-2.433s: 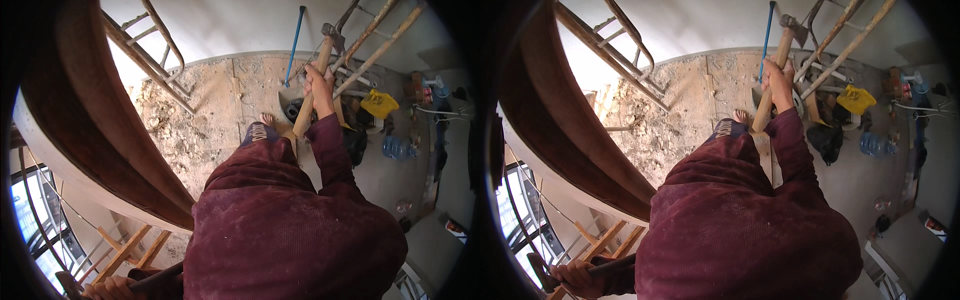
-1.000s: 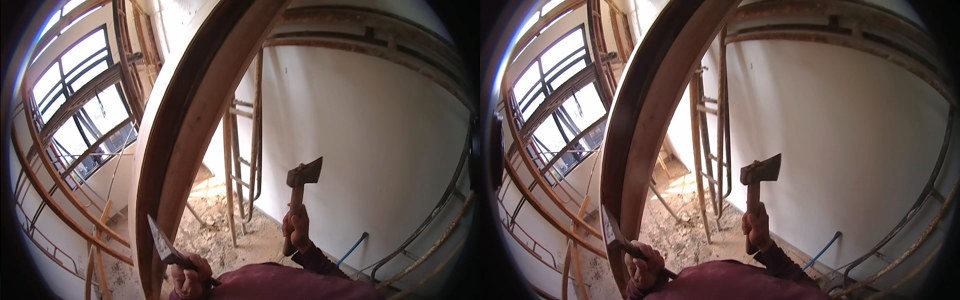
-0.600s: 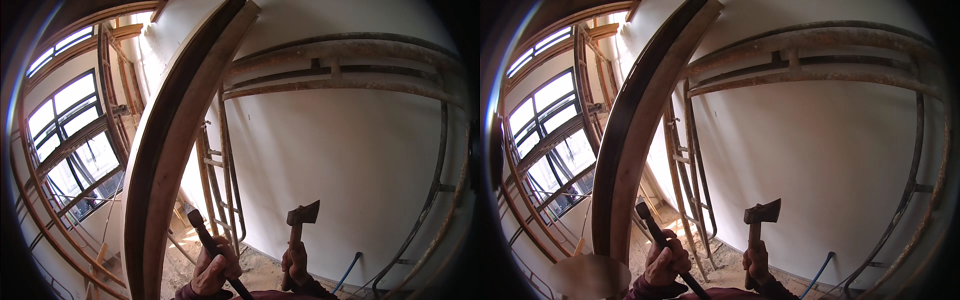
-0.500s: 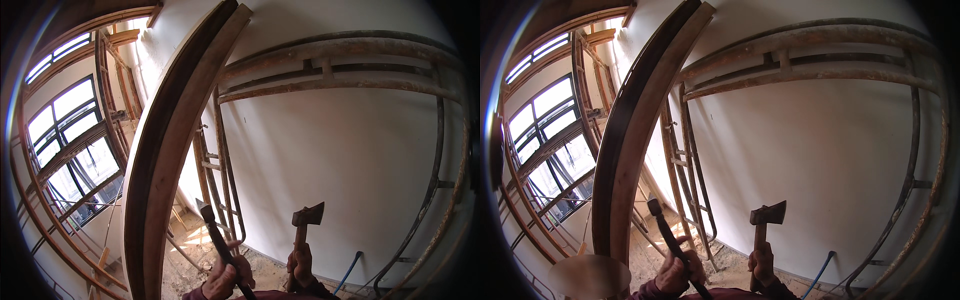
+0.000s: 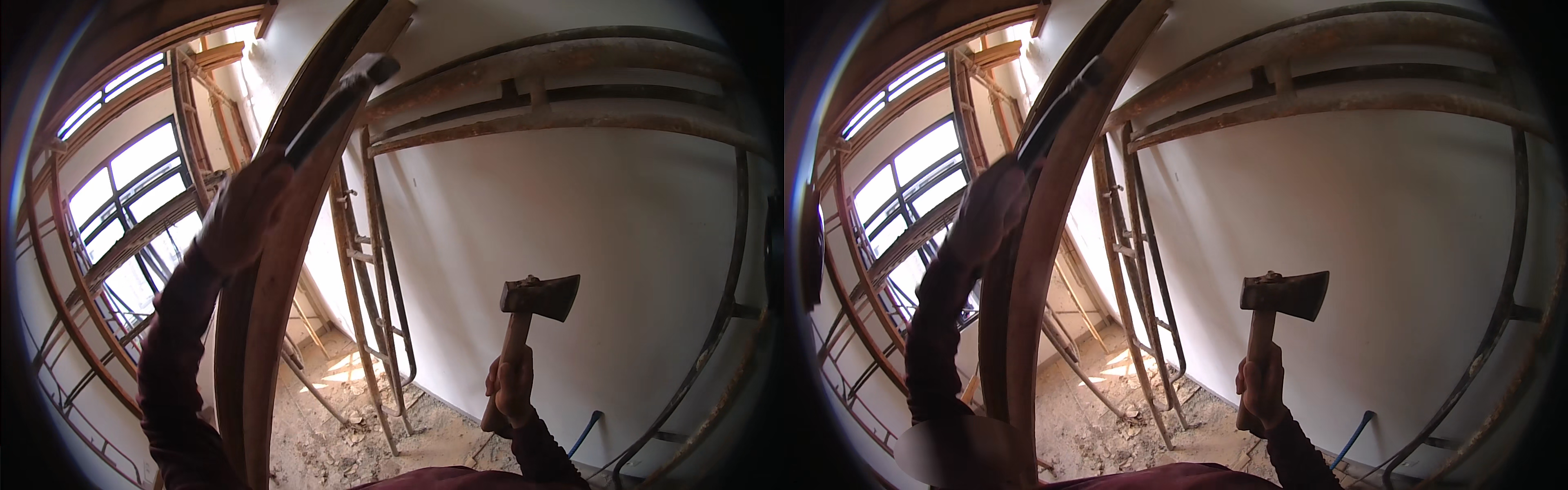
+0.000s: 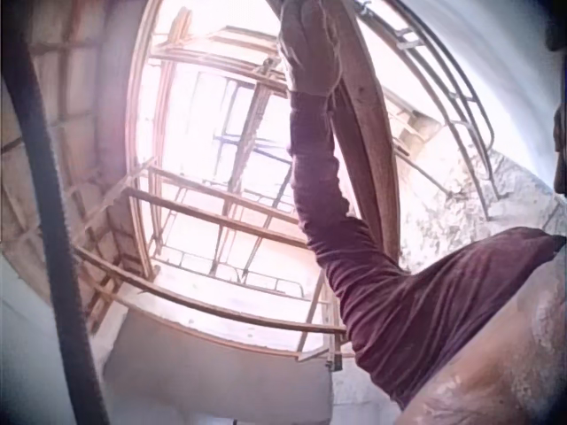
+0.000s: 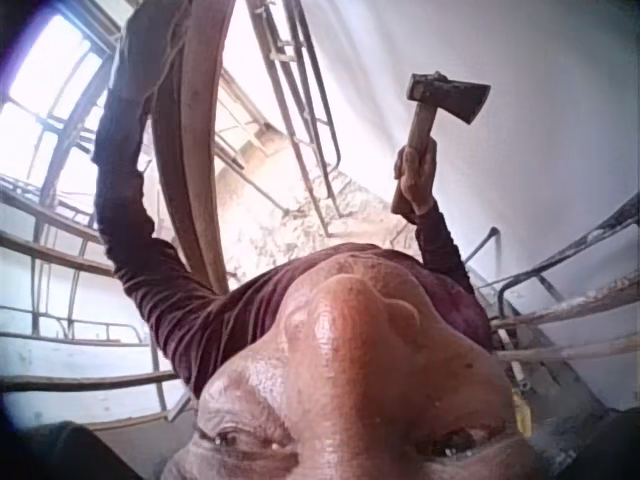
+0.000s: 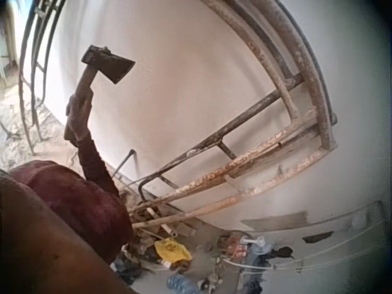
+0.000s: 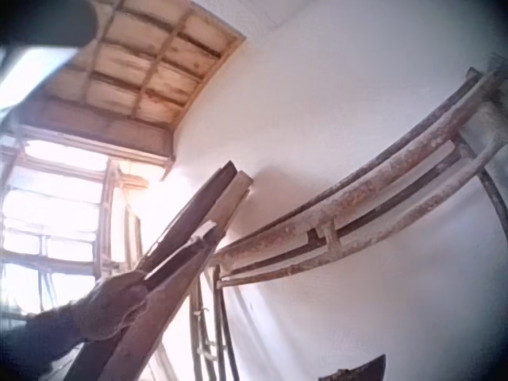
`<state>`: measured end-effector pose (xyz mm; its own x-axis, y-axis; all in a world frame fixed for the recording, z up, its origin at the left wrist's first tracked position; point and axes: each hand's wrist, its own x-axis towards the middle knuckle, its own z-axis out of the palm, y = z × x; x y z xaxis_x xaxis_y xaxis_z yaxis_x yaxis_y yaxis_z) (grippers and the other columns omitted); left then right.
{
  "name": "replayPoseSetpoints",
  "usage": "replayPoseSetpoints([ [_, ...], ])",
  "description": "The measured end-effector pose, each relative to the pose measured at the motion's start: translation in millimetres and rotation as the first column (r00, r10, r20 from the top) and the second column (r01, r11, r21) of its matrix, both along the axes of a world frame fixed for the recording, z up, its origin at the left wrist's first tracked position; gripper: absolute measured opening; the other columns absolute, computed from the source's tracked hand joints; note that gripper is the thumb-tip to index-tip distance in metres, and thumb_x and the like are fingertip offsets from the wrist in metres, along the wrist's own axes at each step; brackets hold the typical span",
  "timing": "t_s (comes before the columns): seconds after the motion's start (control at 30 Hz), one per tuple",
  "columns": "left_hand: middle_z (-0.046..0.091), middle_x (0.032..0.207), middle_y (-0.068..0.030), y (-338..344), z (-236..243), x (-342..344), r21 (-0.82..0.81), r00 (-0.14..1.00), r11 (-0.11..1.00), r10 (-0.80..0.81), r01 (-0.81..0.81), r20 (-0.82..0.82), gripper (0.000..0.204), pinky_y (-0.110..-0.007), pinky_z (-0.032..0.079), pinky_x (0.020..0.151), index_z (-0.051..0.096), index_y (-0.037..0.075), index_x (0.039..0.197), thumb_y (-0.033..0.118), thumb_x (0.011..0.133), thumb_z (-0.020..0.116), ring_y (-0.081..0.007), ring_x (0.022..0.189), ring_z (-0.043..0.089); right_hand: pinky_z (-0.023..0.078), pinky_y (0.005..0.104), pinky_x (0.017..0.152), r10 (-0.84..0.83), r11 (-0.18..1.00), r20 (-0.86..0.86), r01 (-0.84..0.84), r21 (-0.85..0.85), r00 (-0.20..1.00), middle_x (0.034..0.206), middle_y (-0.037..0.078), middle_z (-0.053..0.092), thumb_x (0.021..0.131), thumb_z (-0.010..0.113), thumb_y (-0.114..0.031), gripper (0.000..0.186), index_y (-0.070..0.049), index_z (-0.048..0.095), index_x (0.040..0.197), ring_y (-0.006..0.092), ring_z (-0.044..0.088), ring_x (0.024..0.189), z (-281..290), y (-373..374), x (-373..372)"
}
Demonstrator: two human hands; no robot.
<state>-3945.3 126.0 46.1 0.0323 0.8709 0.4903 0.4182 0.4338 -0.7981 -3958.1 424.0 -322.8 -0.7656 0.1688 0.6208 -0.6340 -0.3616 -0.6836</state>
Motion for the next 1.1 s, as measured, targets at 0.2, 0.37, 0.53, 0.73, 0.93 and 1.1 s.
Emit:
replayPoseSetpoints([
  [0.2, 0.047, 0.076, -0.0060, 4.0, 53.5, 34.2, 0.390, 0.690, 0.863, -0.068, -0.322, 0.720, 0.015, -0.026, 0.037, 0.045, 0.052, 0.002, 0.102, 0.012, 0.091, 0.051, -0.0121, 0.050, 0.045, 0.036, 0.0238, 0.034, 0.016, 0.992, 0.033, -0.020, 0.124, 0.999, 0.061, 0.003, 0.045, 0.090, 0.050, -0.055, 0.055, -0.006, 0.038, 0.113, 0.0097, 0.041, 0.038, -15.8, 4.9, -0.6],
  [0.37, 0.037, 0.053, 0.0030, -33.4, 20.3, 35.9, 0.641, 0.526, 0.659, -0.411, -0.393, 0.745, 0.038, -0.023, 0.024, 0.038, 0.054, 0.004, 0.098, 0.038, 0.100, 0.037, -0.0037, 0.039, 0.030, 0.034, 0.0235, 0.034, 0.120, 0.981, 0.059, -0.127, 0.144, 0.991, 0.055, 0.002, 0.047, 0.095, 0.049, -0.041, 0.043, -0.001, 0.041, 0.112, 0.0099, 0.043, 0.037, -24.0, -7.4, -6.2],
  [0.53, 0.048, 0.072, -0.0056, -39.6, 30.0, -1.5, 0.139, 0.999, 0.989, 0.040, -0.041, 0.009, 0.019, -0.027, 0.038, 0.051, 0.055, 0.000, 0.106, 0.015, 0.095, 0.050, -0.0137, 0.053, 0.046, 0.035, 0.0234, 0.034, 0.148, 0.976, 0.092, -0.161, 0.149, 0.985, 0.056, 0.002, 0.047, 0.095, 0.049, -0.037, 0.040, -0.001, 0.041, 0.113, 0.0096, 0.043, 0.037, -19.5, -17.1, -13.7],
  [0.73, 0.056, 0.089, -0.0141, 4.1, 75.3, -27.6, 0.208, 0.964, 0.945, 0.227, -0.252, 0.138, 0.021, -0.041, 0.048, 0.073, 0.052, 0.001, 0.096, -0.004, 0.076, 0.055, -0.0341, 0.081, 0.057, 0.037, 0.0242, 0.035, 0.138, 0.975, 0.156, -0.162, 0.153, 0.978, 0.057, 0.001, 0.048, 0.095, 0.049, -0.030, 0.035, -0.002, 0.041, 0.114, 0.0085, 0.044, 0.038, 1.1, -20.6, -18.5],
  [0.93, 0.059, 0.085, -0.0085, 31.5, 171.9, -91.0, 0.101, 0.998, 0.994, -0.041, 0.036, 0.050, 0.018, -0.032, 0.052, 0.057, 0.055, 0.004, 0.097, -0.002, 0.080, 0.055, -0.0207, 0.071, 0.062, 0.038, 0.0248, 0.035, 0.090, 0.966, 0.162, -0.125, 0.226, 0.983, 0.057, 0.001, 0.047, 0.096, 0.047, -0.027, 0.028, -0.003, 0.041, 0.109, 0.0088, 0.045, 0.039, 9.1, -11.2, -11.8],
  [1.1, 0.056, 0.074, -0.0115, 117.3, 199.5, -68.3, 0.400, 0.895, 0.871, 0.090, -0.283, 0.437, 0.023, -0.036, 0.049, 0.061, 0.057, 0.003, 0.100, 0.006, 0.077, 0.059, -0.0280, 0.071, 0.058, 0.037, 0.0252, 0.035, -0.010, 0.963, 0.167, -0.035, 0.266, 0.986, 0.058, 0.003, 0.047, 0.096, 0.043, -0.024, 0.023, -0.004, 0.040, 0.108, 0.0103, 0.043, 0.038, 43.8, 11.5, 8.6],
])
